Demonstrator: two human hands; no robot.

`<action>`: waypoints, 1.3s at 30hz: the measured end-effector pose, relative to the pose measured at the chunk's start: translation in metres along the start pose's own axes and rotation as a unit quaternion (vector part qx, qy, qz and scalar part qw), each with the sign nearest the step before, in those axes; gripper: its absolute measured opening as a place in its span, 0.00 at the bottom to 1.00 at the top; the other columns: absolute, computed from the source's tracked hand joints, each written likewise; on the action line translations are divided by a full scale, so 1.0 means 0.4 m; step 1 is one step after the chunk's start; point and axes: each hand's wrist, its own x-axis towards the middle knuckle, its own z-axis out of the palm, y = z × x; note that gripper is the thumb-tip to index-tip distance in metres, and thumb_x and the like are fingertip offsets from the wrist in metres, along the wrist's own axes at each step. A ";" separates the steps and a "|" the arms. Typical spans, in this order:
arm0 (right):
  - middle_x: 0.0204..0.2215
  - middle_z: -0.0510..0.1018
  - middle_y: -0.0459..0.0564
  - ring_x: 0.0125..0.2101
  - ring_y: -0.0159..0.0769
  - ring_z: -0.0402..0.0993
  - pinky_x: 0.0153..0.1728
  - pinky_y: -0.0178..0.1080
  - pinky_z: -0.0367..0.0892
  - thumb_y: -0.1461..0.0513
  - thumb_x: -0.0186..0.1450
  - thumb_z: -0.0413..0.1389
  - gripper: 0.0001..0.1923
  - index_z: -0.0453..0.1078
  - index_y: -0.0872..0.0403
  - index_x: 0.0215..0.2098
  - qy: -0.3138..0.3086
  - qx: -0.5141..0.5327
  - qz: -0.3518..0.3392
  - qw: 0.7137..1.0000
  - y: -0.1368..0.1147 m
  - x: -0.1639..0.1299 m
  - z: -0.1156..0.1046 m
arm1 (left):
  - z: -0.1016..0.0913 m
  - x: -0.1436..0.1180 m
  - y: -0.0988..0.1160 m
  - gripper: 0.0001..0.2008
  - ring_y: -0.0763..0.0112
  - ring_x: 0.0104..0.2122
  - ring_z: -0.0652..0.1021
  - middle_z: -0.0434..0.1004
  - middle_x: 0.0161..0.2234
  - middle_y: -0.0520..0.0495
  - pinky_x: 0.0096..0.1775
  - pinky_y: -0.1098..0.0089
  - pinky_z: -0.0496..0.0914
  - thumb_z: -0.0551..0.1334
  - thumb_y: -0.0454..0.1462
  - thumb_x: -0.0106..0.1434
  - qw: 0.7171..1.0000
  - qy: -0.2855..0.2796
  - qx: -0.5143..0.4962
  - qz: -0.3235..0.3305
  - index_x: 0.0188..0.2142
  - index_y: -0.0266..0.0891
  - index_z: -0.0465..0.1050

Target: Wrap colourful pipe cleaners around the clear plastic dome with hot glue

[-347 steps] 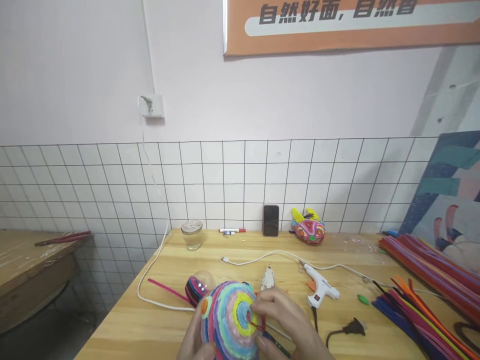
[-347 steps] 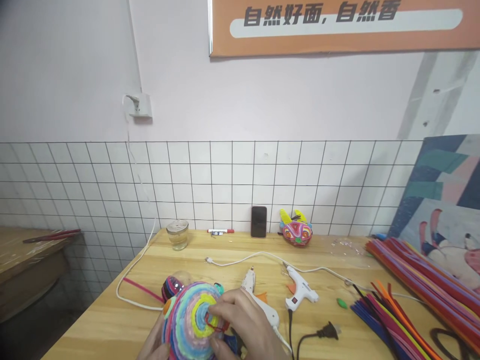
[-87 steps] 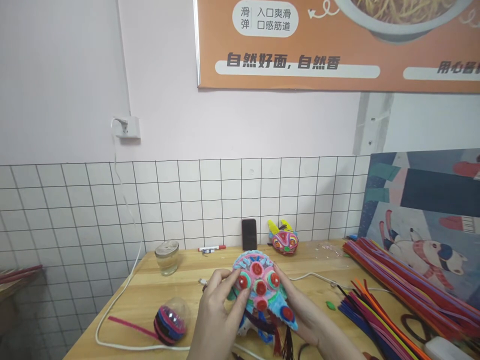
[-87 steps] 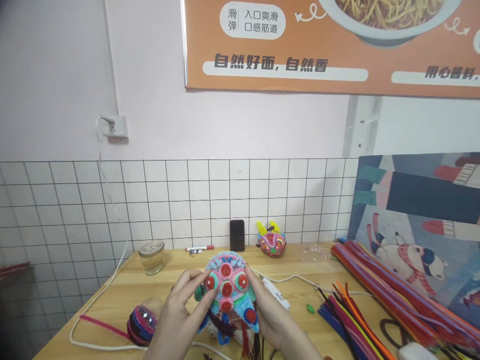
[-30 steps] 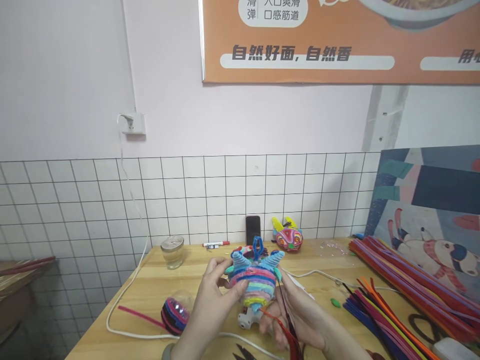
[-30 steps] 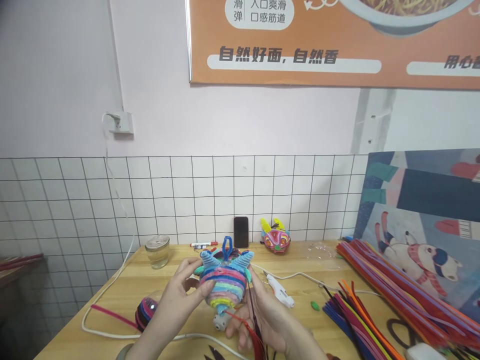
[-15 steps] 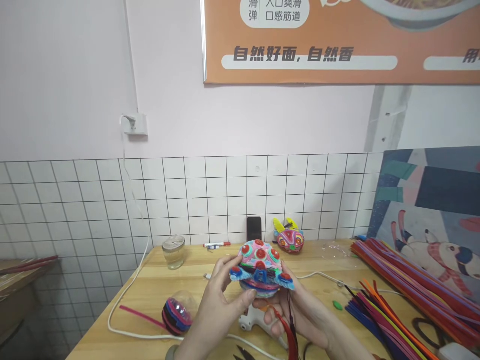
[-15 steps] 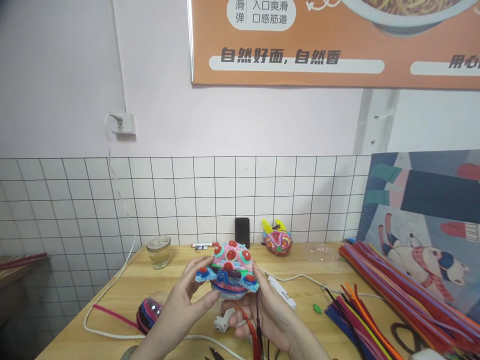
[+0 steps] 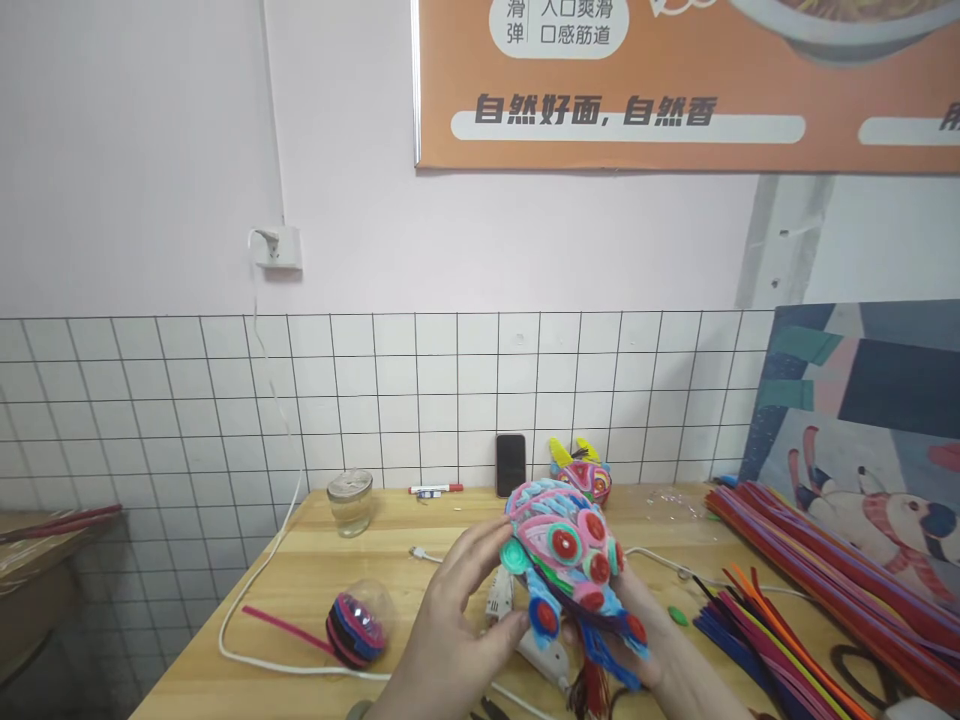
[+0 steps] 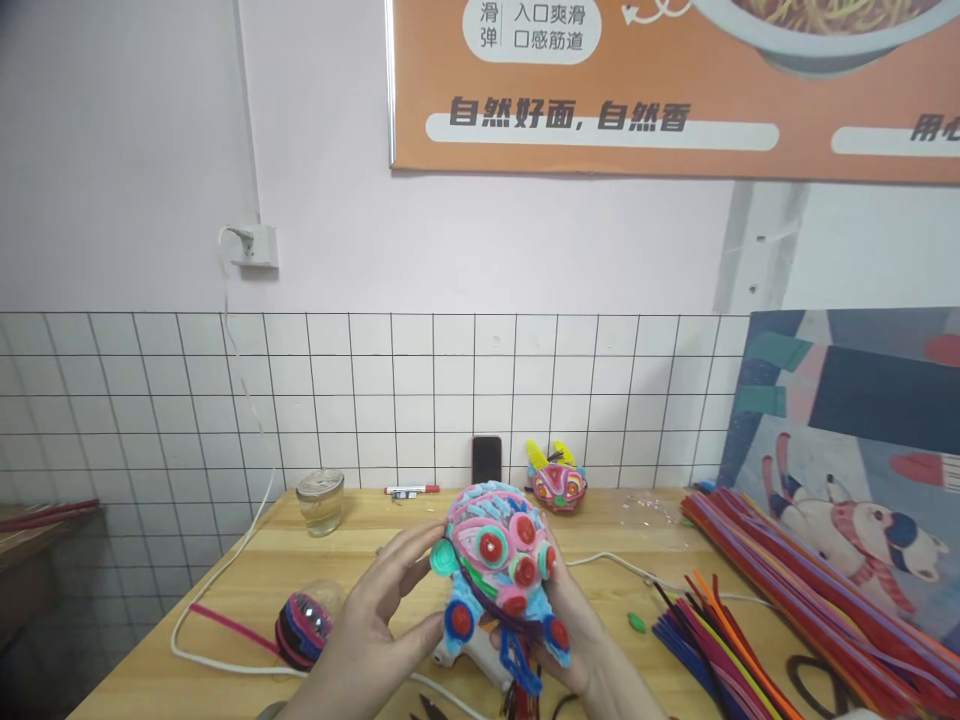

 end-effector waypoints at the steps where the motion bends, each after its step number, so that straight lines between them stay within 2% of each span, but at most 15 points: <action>1: 0.20 0.83 0.51 0.19 0.39 0.78 0.20 0.36 0.72 0.46 0.55 0.62 0.18 0.79 0.53 0.27 0.002 0.004 -0.001 1.000 -0.001 0.000 -0.002 | 0.002 0.001 0.001 0.28 0.59 0.59 0.66 0.67 0.58 0.46 0.58 0.60 0.64 0.63 0.28 0.56 1.000 0.003 -0.020 -0.001 0.54 0.51 0.68; 4: 0.24 0.85 0.52 0.29 0.43 0.82 0.34 0.42 0.75 0.45 0.55 0.61 0.20 0.79 0.53 0.27 0.009 0.012 -0.008 1.000 -0.004 0.002 -0.006 | 0.005 0.004 0.008 0.20 0.57 0.57 0.69 0.68 0.58 0.40 0.57 0.58 0.65 0.61 0.33 0.61 0.994 0.015 -0.110 -0.013 0.53 0.44 0.68; 7: 0.29 0.86 0.52 0.39 0.47 0.80 0.48 0.48 0.69 0.44 0.56 0.60 0.20 0.79 0.52 0.32 0.018 0.017 -0.017 1.000 -0.008 0.005 -0.012 | 0.004 0.007 0.012 0.17 0.58 0.53 0.73 0.71 0.56 0.40 0.55 0.60 0.67 0.61 0.38 0.62 0.984 0.035 -0.172 -0.045 0.52 0.42 0.69; 10: 0.34 0.85 0.51 0.46 0.46 0.77 0.55 0.48 0.61 0.43 0.58 0.57 0.23 0.79 0.51 0.37 0.021 0.026 -0.032 0.999 -0.009 0.008 -0.018 | 0.001 0.011 0.014 0.14 0.65 0.39 0.78 0.80 0.42 0.44 0.44 0.68 0.72 0.64 0.43 0.59 0.976 0.085 -0.169 -0.106 0.44 0.41 0.75; 13: 0.41 0.84 0.54 0.52 0.46 0.72 0.59 0.47 0.55 0.41 0.60 0.52 0.28 0.78 0.53 0.41 -0.005 0.036 -0.030 0.999 -0.003 0.011 -0.020 | 0.003 0.021 0.015 0.15 0.71 0.27 0.74 0.77 0.26 0.49 0.30 0.73 0.70 0.66 0.48 0.55 0.965 0.086 -0.188 -0.162 0.32 0.38 0.78; 17: 0.46 0.81 0.57 0.55 0.46 0.68 0.60 0.47 0.52 0.39 0.60 0.51 0.32 0.78 0.55 0.43 -0.067 0.043 -0.005 0.997 0.008 0.011 -0.022 | 0.012 0.030 0.017 0.19 0.74 0.23 0.70 0.74 0.21 0.51 0.27 0.74 0.66 0.70 0.50 0.47 0.958 0.087 -0.206 -0.182 0.24 0.35 0.76; 22: 0.43 0.83 0.54 0.54 0.46 0.70 0.59 0.46 0.55 0.39 0.54 0.59 0.28 0.79 0.52 0.39 -0.032 0.038 -0.031 0.998 0.017 0.008 -0.036 | 0.012 0.025 0.026 0.18 0.74 0.24 0.69 0.73 0.20 0.53 0.29 0.74 0.64 0.70 0.50 0.48 0.958 0.096 -0.207 -0.175 0.22 0.36 0.75; 25: 0.41 0.84 0.54 0.52 0.47 0.72 0.58 0.47 0.57 0.41 0.55 0.59 0.26 0.79 0.52 0.37 -0.029 0.036 -0.022 0.999 0.020 0.007 -0.034 | 0.013 0.020 0.025 0.17 0.74 0.23 0.68 0.70 0.20 0.54 0.28 0.74 0.63 0.70 0.49 0.49 0.957 0.091 -0.214 -0.176 0.22 0.37 0.75; 32: 0.44 0.82 0.54 0.52 0.51 0.72 0.55 0.53 0.59 0.45 0.55 0.60 0.26 0.76 0.52 0.44 -0.058 0.021 0.003 0.998 0.028 0.014 -0.012 | 0.022 0.015 0.013 0.14 0.72 0.26 0.70 0.71 0.21 0.53 0.31 0.74 0.65 0.69 0.47 0.51 0.951 0.084 -0.235 -0.182 0.23 0.37 0.75; 39: 0.42 0.83 0.53 0.50 0.52 0.73 0.53 0.54 0.63 0.50 0.47 0.67 0.28 0.76 0.50 0.45 -0.054 0.007 -0.003 0.999 0.023 0.016 -0.003 | 0.021 0.014 0.013 0.16 0.70 0.28 0.69 0.70 0.22 0.52 0.34 0.73 0.64 0.66 0.48 0.54 0.954 0.086 -0.231 -0.172 0.22 0.37 0.73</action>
